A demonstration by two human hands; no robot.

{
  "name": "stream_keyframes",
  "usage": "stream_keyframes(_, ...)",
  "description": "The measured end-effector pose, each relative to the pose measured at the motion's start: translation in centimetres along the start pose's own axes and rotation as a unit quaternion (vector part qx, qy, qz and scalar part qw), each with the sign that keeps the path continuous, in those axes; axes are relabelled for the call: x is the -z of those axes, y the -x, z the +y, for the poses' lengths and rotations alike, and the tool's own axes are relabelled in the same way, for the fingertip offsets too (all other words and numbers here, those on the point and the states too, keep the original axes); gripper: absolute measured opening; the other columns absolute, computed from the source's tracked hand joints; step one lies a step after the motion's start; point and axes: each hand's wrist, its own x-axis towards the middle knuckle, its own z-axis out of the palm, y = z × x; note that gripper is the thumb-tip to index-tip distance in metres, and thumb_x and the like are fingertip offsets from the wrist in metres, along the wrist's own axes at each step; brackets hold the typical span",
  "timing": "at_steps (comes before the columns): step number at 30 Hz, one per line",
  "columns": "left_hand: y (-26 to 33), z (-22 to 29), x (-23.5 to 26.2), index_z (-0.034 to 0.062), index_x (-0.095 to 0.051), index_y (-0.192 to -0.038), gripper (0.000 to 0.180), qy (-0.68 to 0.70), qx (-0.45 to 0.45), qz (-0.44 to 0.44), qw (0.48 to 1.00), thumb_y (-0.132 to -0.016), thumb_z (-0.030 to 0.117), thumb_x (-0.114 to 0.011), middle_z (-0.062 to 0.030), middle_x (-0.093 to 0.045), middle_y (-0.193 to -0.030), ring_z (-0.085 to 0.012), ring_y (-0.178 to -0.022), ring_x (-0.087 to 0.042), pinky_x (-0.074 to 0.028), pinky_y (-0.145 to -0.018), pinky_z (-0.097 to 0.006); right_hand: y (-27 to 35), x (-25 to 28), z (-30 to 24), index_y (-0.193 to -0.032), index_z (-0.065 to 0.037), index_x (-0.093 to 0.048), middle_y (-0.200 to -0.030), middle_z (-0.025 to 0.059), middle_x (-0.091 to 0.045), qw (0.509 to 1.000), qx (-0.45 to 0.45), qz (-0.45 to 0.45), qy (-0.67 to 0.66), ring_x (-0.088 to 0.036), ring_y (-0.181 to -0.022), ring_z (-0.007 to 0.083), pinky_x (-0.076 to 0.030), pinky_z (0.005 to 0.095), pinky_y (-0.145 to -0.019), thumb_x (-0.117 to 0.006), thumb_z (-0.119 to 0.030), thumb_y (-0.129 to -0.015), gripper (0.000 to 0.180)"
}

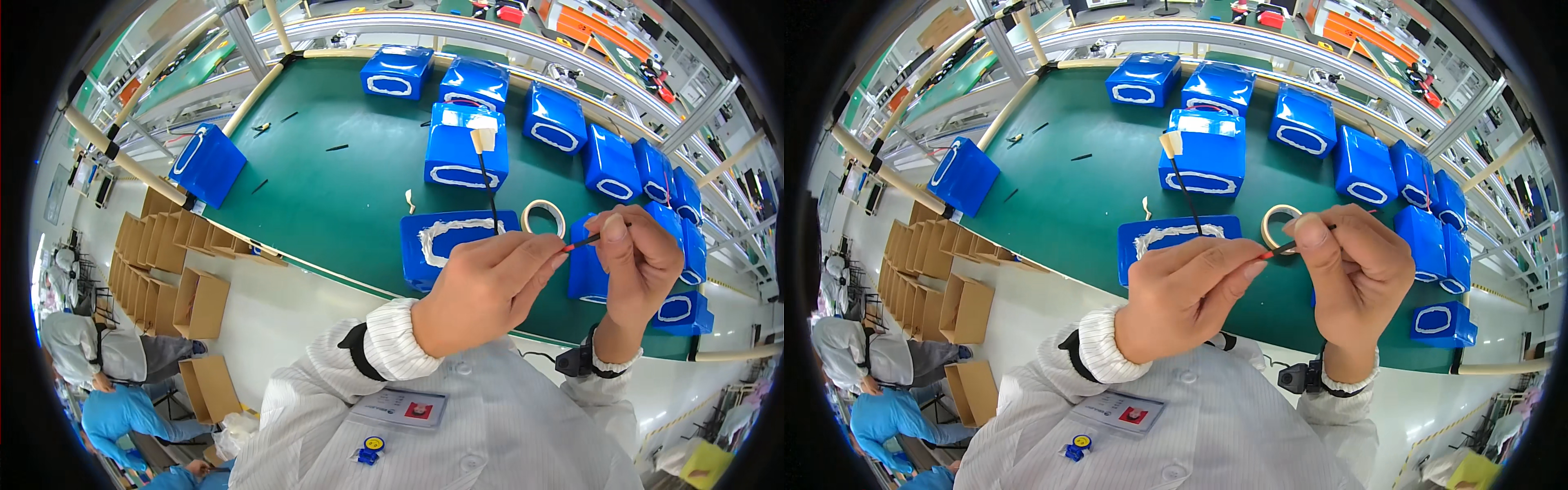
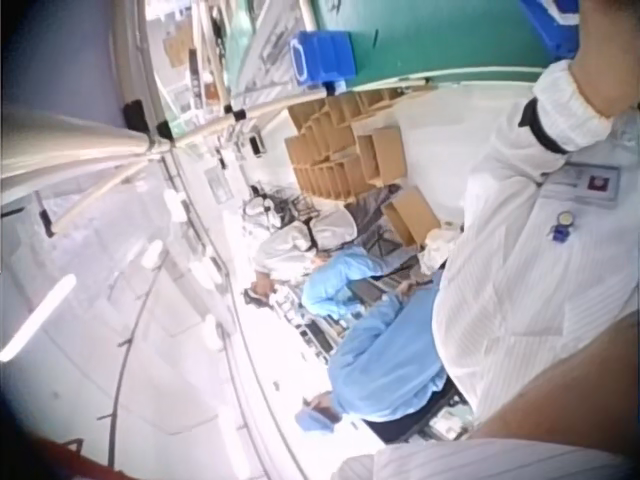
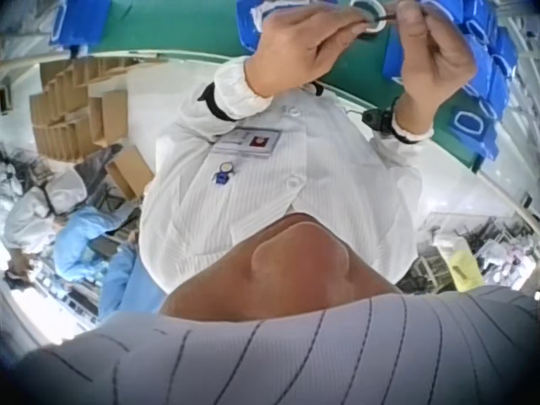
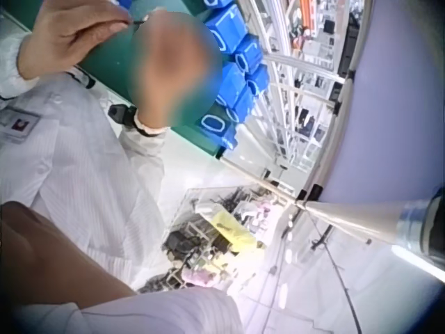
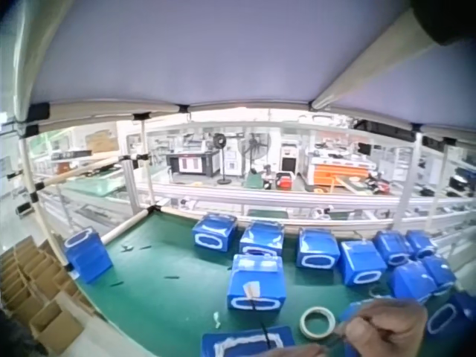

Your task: The person uses beige tape to secure red and black wires to the top of a blue rectangular battery pack. They repeatedly wrap the tape around the wires and the pack, pressing it down to ensure adhesion. The person handles the tape roll and the battery pack throughout the process.

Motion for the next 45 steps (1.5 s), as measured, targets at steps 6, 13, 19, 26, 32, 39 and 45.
stream_keyframes(6, 0.2, -0.2, 0.9, -0.0004, -0.071, -0.098, 0.012, -0.033, 0.023, 0.005, 0.999, -0.087, 0.004, -0.072, -0.0103, -0.069, -0.076, -0.016, -0.056, -0.061, -0.046, -0.05, -0.025, -1.1, 0.9, -0.3, -0.083, 0.006, -0.07, -0.061, 0.002, -0.058, 0.983, -0.053, 0.144, -0.098, -0.042, -0.049, 0.0028, -0.026, 0.0194, -0.044, -0.067, -0.017, -0.096, 0.027)
stream_keyframes(13, 0.4, 0.0, 1.1, -0.0028, -0.069, -0.105, 0.022, 0.005, 0.061, 0.007, 0.998, -0.085, 0.005, -0.074, -0.0115, -0.071, -0.084, -0.0113, -0.054, -0.056, -0.044, -0.05, -0.022, 0.3, 0.2, -0.8, -0.092, 0.006, -0.069, -0.061, -0.0004, -0.057, 0.985, -0.073, 0.106, -0.112, -0.044, -0.049, 0.003, -0.031, 0.0206, -0.045, -0.064, -0.016, -0.097, 0.023)
stream_keyframes(19, 2.0, 0.8, 6.8, -0.0056, -0.069, -0.104, 0.037, -0.024, -0.059, -0.061, 0.996, -0.075, 0.016, -0.08, -0.0147, -0.072, -0.09, -0.0195, -0.063, -0.064, -0.051, -0.054, -0.027, 3.4, -2.1, -3.4, -0.092, 0.003, -0.073, -0.072, 0.0086, -0.066, 0.986, 0.086, -0.123, -0.067, -0.062, -0.058, 0.018, -0.046, 0.0252, -0.051, -0.077, -0.008, -0.081, 0.016)
stream_keyframes(26, 4.6, -0.5, 9.7, -0.0003, -0.072, -0.091, 0.016, -0.079, -0.011, -0.082, 0.993, -0.078, 0.009, -0.076, -0.0112, -0.071, -0.085, -0.0239, -0.069, -0.065, -0.052, -0.061, -0.032, 5.3, -8.5, -1.5, -0.102, -0.005, -0.076, -0.074, 0.0062, -0.067, 0.981, 0.019, -0.156, -0.113, -0.058, -0.056, 0.0115, -0.042, 0.0224, -0.048, -0.081, -0.004, -0.075, 0.027)
stream_keyframes(32, 7.2, -7.4, 14.3, 0.006, -0.075, -0.088, 0.007, -0.287, 0.184, 0.0, 0.94, -0.082, 0.008, -0.071, -0.0083, -0.071, -0.077, -0.0244, -0.06, -0.057, -0.047, -0.055, -0.035, 5.3, -4.6, -1.0, -0.1, -0.002, -0.073, -0.082, 0.0062, -0.068, 0.995, 0.066, -0.065, -0.031, -0.052, -0.056, 0.0069, -0.037, 0.0192, -0.048, -0.076, -0.001, -0.078, 0.023)
stream_keyframes(39, 9.6, -19.9, 16.3, 0.0107, -0.076, -0.089, 0.021, -0.387, 0.38, -0.021, 0.84, -0.084, 0.031, -0.072, -0.0092, -0.072, -0.075, -0.0309, -0.07, -0.069, -0.055, -0.065, -0.04, 4.7, 0.4, 3.6, -0.093, 0.001, -0.07, -0.08, 0.0069, -0.067, 0.979, -0.14, 0.041, 0.145, -0.054, -0.062, 0.0081, -0.04, 0.021, -0.057, -0.072, -0.003, -0.083, 0.011)
stream_keyframes(45, 8.5, -20.9, 16.7, 0.0125, -0.075, -0.097, 0.029, -0.399, 0.377, -0.08, 0.832, -0.079, 0.035, -0.076, -0.0061, -0.07, -0.074, -0.0293, -0.073, -0.068, -0.054, -0.066, -0.041, 7.2, -0.9, 10.0, -0.105, -0.004, -0.069, -0.1, 0.0162, -0.067, 0.908, -0.138, -0.168, 0.359, -0.062, -0.093, 0.0333, -0.05, 0.0408, -0.079, -0.076, -0.014, -0.078, 0.03)
